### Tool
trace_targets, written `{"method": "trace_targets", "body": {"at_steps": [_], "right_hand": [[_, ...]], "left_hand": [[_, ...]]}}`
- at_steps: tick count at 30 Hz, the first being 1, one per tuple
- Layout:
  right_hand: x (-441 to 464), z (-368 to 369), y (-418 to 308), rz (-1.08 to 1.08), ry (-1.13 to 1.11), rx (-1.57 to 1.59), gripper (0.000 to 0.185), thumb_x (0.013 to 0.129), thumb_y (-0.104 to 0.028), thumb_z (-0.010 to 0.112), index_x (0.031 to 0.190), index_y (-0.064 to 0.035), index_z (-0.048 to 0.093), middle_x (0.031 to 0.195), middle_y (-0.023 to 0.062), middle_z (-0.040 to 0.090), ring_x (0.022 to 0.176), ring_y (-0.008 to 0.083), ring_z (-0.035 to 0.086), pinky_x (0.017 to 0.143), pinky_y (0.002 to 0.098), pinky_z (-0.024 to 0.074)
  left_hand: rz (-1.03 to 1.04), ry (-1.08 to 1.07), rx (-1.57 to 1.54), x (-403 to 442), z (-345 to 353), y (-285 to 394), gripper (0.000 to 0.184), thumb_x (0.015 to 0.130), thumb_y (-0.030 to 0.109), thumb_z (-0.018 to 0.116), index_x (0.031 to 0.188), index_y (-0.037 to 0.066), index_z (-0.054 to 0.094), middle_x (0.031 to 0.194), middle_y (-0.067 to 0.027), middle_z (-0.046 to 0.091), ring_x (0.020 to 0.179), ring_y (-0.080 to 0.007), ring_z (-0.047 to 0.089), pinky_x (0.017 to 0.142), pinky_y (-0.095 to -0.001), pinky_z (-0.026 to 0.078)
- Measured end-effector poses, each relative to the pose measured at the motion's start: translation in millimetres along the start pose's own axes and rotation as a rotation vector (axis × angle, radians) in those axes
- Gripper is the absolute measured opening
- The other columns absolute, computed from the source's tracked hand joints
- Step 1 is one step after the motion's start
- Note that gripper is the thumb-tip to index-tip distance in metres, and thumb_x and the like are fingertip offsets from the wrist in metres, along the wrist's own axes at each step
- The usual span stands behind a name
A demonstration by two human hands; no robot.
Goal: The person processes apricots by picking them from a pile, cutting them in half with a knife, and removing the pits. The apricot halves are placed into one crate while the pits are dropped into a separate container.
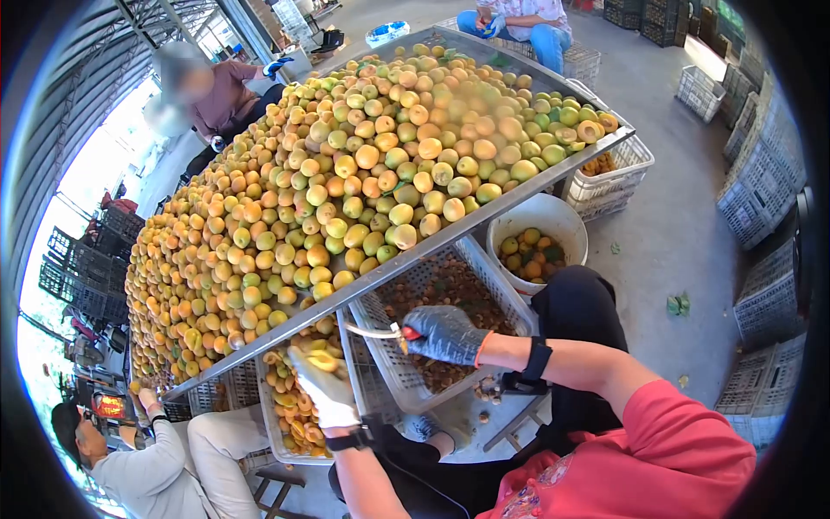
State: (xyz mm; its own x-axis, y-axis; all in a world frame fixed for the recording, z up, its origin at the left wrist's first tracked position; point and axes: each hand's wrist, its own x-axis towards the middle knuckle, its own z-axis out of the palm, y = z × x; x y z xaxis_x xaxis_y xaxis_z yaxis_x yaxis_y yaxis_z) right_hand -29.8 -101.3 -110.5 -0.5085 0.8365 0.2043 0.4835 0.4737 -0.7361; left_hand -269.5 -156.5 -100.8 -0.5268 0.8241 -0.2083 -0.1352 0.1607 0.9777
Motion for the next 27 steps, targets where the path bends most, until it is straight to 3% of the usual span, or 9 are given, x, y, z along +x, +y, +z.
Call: {"method": "trace_targets", "body": {"at_steps": [2, 4, 7, 10, 16, 18, 20, 23, 27], "right_hand": [[1, -11, 2, 0.128, -0.037, -0.042, 0.031, 0.079, -0.037, 0.069, 0.090, -0.0088, 0.059, 0.084, 0.0128, 0.061, 0.079, 0.0335, 0.061, 0.068, 0.0422, 0.0481], [0, -21, -1, 0.158, -0.025, 0.016, 0.031, 0.081, -0.035, 0.066, 0.093, -0.0083, 0.059, 0.086, 0.0138, 0.063, 0.081, 0.0348, 0.062, 0.069, 0.0441, 0.0486], [-6, -25, 7, 0.189, 0.016, 0.116, 0.031, 0.083, -0.034, 0.063, 0.099, -0.0078, 0.057, 0.090, 0.0150, 0.064, 0.084, 0.0358, 0.062, 0.071, 0.0459, 0.0488], [-10, -27, 20, 0.161, 0.074, 0.178, 0.031, 0.085, -0.033, 0.061, 0.102, -0.0075, 0.057, 0.095, 0.0160, 0.062, 0.091, 0.0356, 0.061, 0.076, 0.0448, 0.0475], [-11, -56, 25, 0.278, 0.040, 0.388, 0.029, 0.086, -0.032, 0.061, 0.101, -0.0063, 0.060, 0.094, 0.0158, 0.063, 0.090, 0.0364, 0.060, 0.077, 0.0425, 0.0472], [-9, -59, 29, 0.295, 0.061, 0.427, 0.031, 0.087, -0.030, 0.063, 0.105, -0.0051, 0.062, 0.095, 0.0162, 0.064, 0.091, 0.0351, 0.061, 0.078, 0.0403, 0.0477], [-7, -59, 30, 0.348, 0.160, 0.644, 0.032, 0.087, -0.028, 0.064, 0.109, -0.0042, 0.063, 0.098, 0.0164, 0.066, 0.092, 0.0325, 0.063, 0.080, 0.0384, 0.0481], [-3, -72, 19, 0.339, 0.150, 0.678, 0.031, 0.090, -0.026, 0.063, 0.111, -0.0031, 0.063, 0.094, 0.0128, 0.067, 0.087, 0.0228, 0.064, 0.077, 0.0340, 0.0485], [-3, -67, 0, 0.386, 0.078, 0.949, 0.028, 0.093, -0.026, 0.060, 0.108, -0.0027, 0.063, 0.080, 0.0016, 0.061, 0.073, 0.0081, 0.056, 0.065, 0.0254, 0.0461]], "left_hand": [[0.456, 0.432, 0.709, 33, -14, 16, 0.046, 0.096, 0.043, 0.045, 0.111, 0.001, 0.055, 0.100, -0.0203, 0.061, 0.089, -0.0288, 0.060, 0.078, -0.0389, 0.049], [0.543, 0.757, 1.192, 66, -13, 28, 0.049, 0.091, 0.043, 0.053, 0.113, -0.001, 0.055, 0.104, -0.0241, 0.061, 0.092, -0.0379, 0.058, 0.082, -0.0436, 0.047], [0.482, 0.197, 0.729, 118, 22, 40, 0.043, 0.083, 0.035, 0.061, 0.105, -0.002, 0.060, 0.095, -0.0237, 0.063, 0.091, -0.0372, 0.060, 0.085, -0.0454, 0.045], [0.605, 0.100, 1.404, 159, 70, 39, 0.050, 0.077, 0.043, 0.064, 0.103, 0.000, 0.060, 0.100, -0.0220, 0.062, 0.094, -0.0396, 0.059, 0.080, -0.0453, 0.048], [0.573, 0.098, 1.815, 185, 117, 46, 0.050, 0.069, 0.037, 0.070, 0.106, 0.004, 0.059, 0.105, -0.0178, 0.062, 0.101, -0.0334, 0.061, 0.082, -0.0426, 0.051], [0.472, 0.031, 1.706, 189, 112, 58, 0.052, 0.065, 0.035, 0.074, 0.104, 0.005, 0.059, 0.105, -0.0184, 0.062, 0.098, -0.0313, 0.061, 0.081, -0.0424, 0.051], [0.646, 0.097, 1.177, 185, 94, 57, 0.049, 0.065, 0.019, 0.076, 0.106, 0.003, 0.056, 0.095, -0.0153, 0.062, 0.087, -0.0286, 0.063, 0.075, -0.0369, 0.052], [0.184, -0.424, 0.096, 135, 78, 87, 0.046, 0.080, -0.007, 0.055, 0.125, 0.003, 0.048, 0.108, -0.0117, 0.058, 0.095, -0.0224, 0.064, 0.084, -0.0314, 0.053], [0.073, -0.474, -0.430, 61, 69, 87, 0.068, 0.075, -0.011, 0.047, 0.140, 0.009, 0.038, 0.119, -0.0199, 0.056, 0.104, -0.0347, 0.061, 0.084, -0.0416, 0.054]]}}
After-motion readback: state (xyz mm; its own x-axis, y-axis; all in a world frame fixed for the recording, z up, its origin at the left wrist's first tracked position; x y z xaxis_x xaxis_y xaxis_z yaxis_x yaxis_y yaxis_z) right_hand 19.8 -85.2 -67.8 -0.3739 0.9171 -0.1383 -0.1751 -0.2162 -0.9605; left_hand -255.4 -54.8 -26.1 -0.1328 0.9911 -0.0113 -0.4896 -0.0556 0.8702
